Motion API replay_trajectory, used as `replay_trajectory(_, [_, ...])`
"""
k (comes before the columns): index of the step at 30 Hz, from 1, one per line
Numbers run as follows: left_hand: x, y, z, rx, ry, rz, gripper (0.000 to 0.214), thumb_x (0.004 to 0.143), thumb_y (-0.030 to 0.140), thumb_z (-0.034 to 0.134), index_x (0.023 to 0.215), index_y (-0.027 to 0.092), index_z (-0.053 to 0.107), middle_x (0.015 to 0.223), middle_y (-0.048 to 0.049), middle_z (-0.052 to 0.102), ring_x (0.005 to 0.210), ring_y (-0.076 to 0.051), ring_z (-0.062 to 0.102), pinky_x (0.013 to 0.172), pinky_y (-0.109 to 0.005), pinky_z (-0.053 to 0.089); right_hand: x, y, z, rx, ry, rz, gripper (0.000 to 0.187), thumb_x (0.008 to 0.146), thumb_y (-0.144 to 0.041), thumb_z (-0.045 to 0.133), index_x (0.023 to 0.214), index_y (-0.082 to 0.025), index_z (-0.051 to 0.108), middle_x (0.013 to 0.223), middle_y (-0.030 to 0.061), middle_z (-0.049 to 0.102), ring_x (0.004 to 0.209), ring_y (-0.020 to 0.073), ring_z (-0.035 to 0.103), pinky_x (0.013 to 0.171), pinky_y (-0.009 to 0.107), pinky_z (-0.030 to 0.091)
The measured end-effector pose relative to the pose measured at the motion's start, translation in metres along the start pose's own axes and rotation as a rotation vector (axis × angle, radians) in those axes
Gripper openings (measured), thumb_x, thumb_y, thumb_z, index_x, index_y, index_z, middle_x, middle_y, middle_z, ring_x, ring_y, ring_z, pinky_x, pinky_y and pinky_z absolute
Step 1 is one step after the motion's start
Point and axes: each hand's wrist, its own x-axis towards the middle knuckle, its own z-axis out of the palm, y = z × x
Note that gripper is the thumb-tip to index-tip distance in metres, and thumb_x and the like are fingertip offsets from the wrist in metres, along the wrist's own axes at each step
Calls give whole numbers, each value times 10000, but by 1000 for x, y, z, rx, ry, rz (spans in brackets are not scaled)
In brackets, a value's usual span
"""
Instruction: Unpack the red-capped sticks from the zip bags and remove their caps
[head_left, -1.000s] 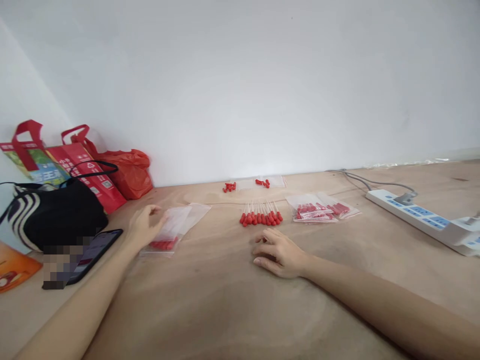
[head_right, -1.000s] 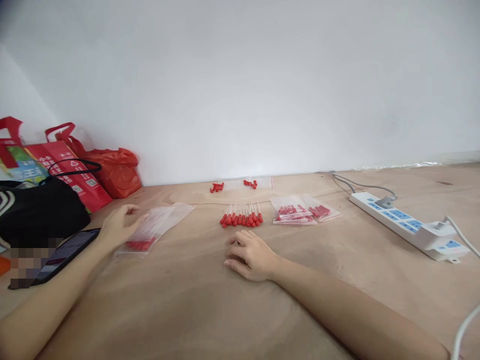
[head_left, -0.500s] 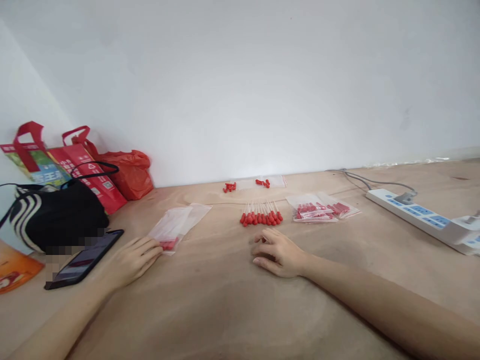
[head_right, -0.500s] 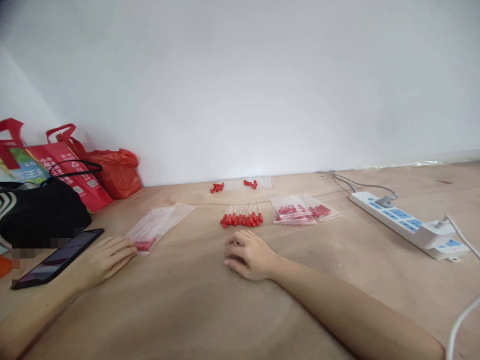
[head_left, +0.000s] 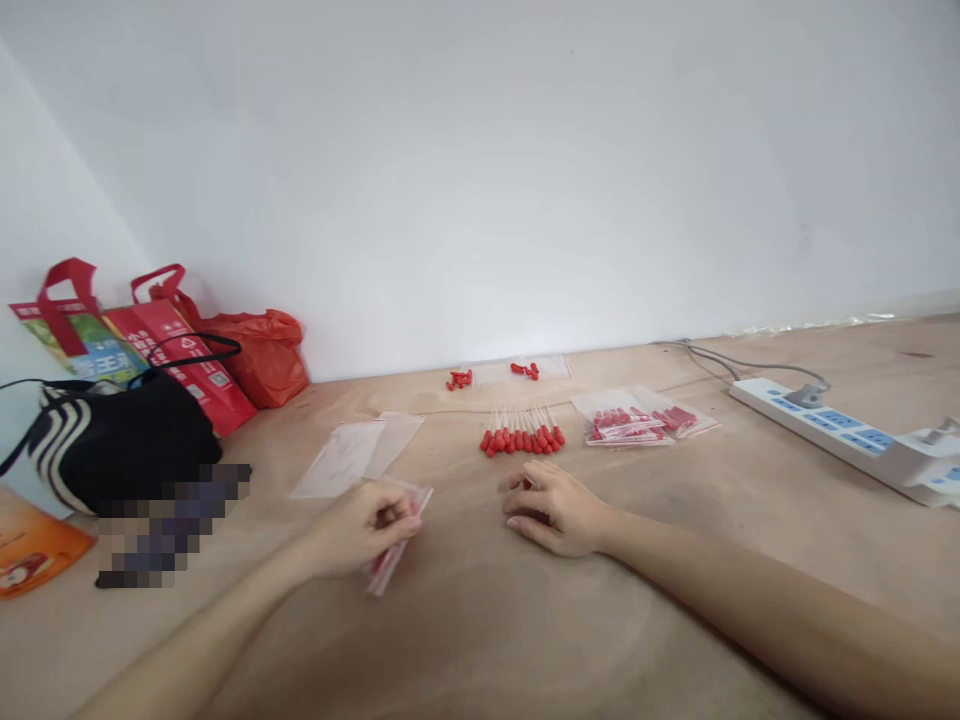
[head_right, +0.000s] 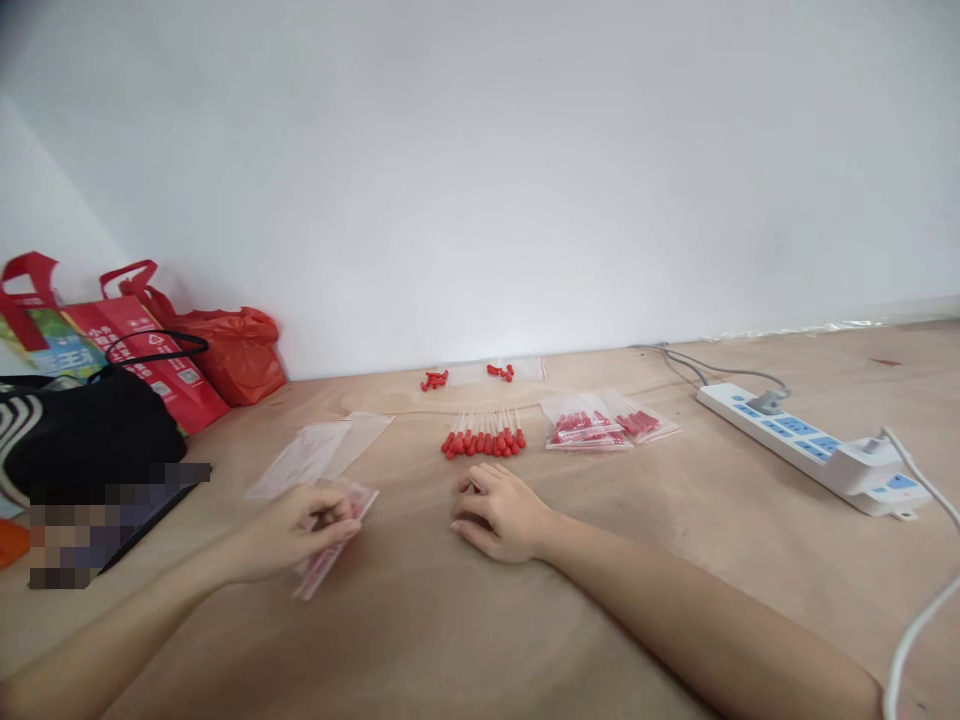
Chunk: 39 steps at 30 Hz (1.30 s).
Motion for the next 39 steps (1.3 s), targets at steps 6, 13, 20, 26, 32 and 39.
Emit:
replay_trajectory(6, [43, 23, 51, -256, 31, -36, 295, 726, 402, 437, 563, 158, 466, 473, 32, 473, 431, -88, 400, 438, -197, 277, 2, 0, 0, -41, -2, 30, 143, 793, -278, 497, 851, -187, 591, 845, 45, 566, 799, 153, 476, 737, 302, 364])
replay_trajectory(13, [66, 24, 65, -299, 28, 13, 271, 699, 388, 480, 604, 137, 519, 467, 53, 409, 442, -78, 346, 431, -194, 248, 3, 3, 4, -75, 52, 71, 165, 768, -225, 519, 924, -204, 571, 830, 28, 574, 791, 150, 465, 719, 290, 347])
replay_trajectory(20, [62, 28, 73, -283, 50, 3, 229, 707, 347, 475, 616, 140, 518, 447, 59, 401, 424, -74, 338, 424, -192, 236, 5, 8, 8, -105, 138, 1, 205, 750, -132, 500, 925, -206, 578, 800, 26, 575, 760, 142, 456, 678, 277, 331])
replay_trajectory(26, [62, 32, 76, -269, 86, 12, 225, 704, 331, 508, 595, 135, 518, 450, 57, 394, 433, -68, 328, 432, -189, 225, 9, 13, 8, -206, 210, -111, 130, 765, -162, 497, 832, -204, 600, 760, 24, 580, 716, 138, 435, 639, 277, 301])
replay_trajectory(32, [61, 32, 77, -287, 117, 29, 228, 707, 337, 511, 620, 129, 544, 467, 51, 412, 441, -68, 335, 436, -188, 238, 11, 15, 7, -281, 271, -177, 113, 780, -177, 488, 723, -187, 584, 719, 12, 584, 692, 127, 428, 639, 283, 281])
replay_trajectory(39, [59, 33, 77, -338, 99, 29, 210, 709, 310, 511, 611, 126, 536, 453, 50, 413, 425, -65, 341, 425, -187, 245, 10, 15, 5, -304, 319, -224, 147, 797, -212, 483, 691, -187, 583, 674, 4, 571, 675, 121, 409, 636, 283, 274])
